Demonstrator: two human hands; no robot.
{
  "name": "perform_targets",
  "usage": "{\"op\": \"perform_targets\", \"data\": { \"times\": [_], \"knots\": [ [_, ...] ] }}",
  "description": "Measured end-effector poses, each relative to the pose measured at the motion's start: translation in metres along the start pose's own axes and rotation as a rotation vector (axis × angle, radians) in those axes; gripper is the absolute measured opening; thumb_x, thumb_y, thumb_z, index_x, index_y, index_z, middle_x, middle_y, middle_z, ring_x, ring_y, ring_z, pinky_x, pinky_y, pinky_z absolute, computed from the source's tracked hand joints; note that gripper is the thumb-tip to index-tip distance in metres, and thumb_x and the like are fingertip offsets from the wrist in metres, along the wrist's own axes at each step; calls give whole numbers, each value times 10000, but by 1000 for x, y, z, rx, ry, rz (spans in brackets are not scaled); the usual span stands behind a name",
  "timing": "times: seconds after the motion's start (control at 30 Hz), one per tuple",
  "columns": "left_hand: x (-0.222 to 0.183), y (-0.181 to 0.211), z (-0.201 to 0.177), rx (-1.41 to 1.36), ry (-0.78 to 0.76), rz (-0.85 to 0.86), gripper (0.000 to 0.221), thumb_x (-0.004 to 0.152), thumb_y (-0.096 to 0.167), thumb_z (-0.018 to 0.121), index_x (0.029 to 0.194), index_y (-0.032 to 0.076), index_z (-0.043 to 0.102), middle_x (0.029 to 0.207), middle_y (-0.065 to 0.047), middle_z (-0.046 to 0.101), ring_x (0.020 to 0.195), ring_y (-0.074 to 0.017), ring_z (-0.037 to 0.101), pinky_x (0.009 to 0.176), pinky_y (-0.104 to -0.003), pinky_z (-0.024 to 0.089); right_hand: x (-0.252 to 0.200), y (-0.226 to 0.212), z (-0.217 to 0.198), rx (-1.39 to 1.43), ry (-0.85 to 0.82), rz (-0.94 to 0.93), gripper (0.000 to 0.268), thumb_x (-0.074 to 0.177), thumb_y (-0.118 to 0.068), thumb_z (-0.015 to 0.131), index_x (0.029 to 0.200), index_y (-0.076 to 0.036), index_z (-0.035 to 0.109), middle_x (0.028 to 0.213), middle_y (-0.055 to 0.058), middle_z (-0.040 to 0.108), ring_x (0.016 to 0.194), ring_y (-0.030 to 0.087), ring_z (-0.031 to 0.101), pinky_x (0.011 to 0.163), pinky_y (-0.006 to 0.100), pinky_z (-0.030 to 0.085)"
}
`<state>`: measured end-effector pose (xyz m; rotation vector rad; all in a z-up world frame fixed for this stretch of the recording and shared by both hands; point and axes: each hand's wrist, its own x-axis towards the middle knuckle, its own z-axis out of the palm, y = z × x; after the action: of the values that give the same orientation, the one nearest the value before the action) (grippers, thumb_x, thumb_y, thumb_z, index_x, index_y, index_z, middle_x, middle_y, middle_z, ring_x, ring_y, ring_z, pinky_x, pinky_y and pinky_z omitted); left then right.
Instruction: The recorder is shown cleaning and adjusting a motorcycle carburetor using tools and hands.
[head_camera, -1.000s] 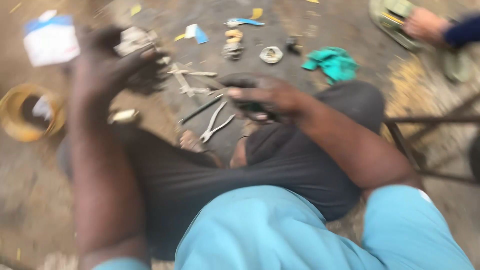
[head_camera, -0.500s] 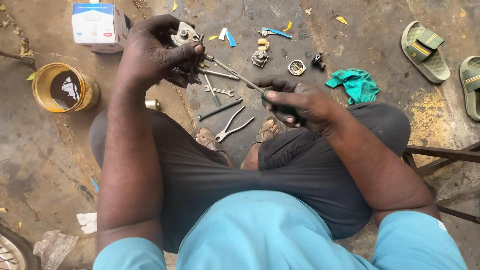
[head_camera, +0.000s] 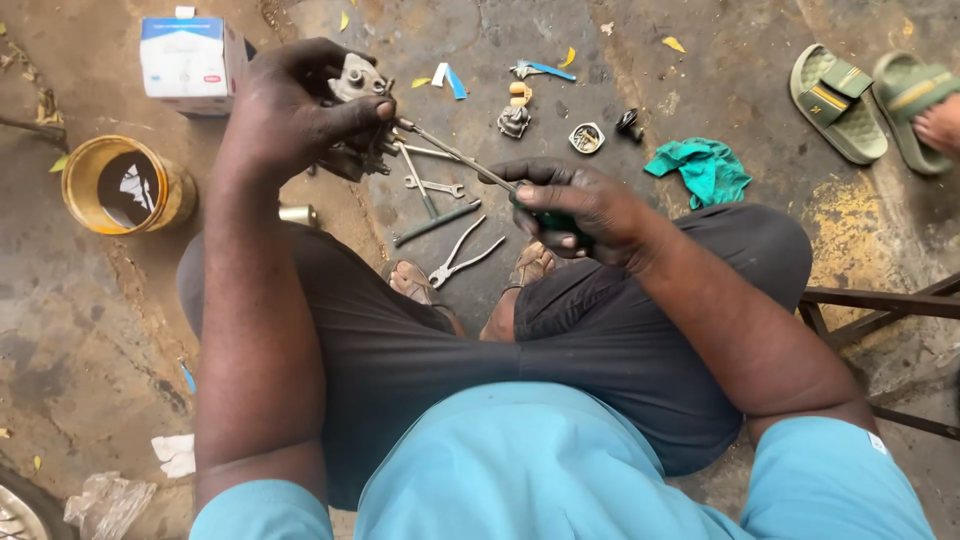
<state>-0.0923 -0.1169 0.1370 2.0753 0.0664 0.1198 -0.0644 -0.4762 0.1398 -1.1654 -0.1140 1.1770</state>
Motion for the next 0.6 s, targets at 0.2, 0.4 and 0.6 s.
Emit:
{"op": "perform_targets", "data": {
  "times": [0.2, 0.4, 0.6],
  "knots": [
    [3, 0, 2, 140, 21, -13, 661, 768, 373, 1020, 1206, -5, 699, 1006, -82, 729, 914, -141, 693, 800, -291, 585, -2, -5, 24, -1625, 443, -789, 537, 989, -254, 764, 1497, -244, 590, 802, 4, 628, 612, 126, 561, 513, 300, 453],
    [5, 0, 3, 76, 57, 37, 562, 822, 338, 1010, 1173, 17, 712, 1002, -98, 727, 892, -144, 662, 772, -309, 576, -4, -7, 5, -496, 95, -409, 475, 995, -148, 724, 1450, -83, 607, 921, 42, 653, 758, 132, 627, 577, 281, 491],
    [2, 16, 5, -88, -82, -115, 542, 797, 361, 948, 1137, 13, 709, 923, -54, 737, 842, -122, 705, 717, -309, 584, -3, -9, 26, -639, 239, -399, 467, 939, -177, 733, 1399, -131, 663, 888, 53, 671, 667, 87, 586, 538, 269, 450]
  ]
}}
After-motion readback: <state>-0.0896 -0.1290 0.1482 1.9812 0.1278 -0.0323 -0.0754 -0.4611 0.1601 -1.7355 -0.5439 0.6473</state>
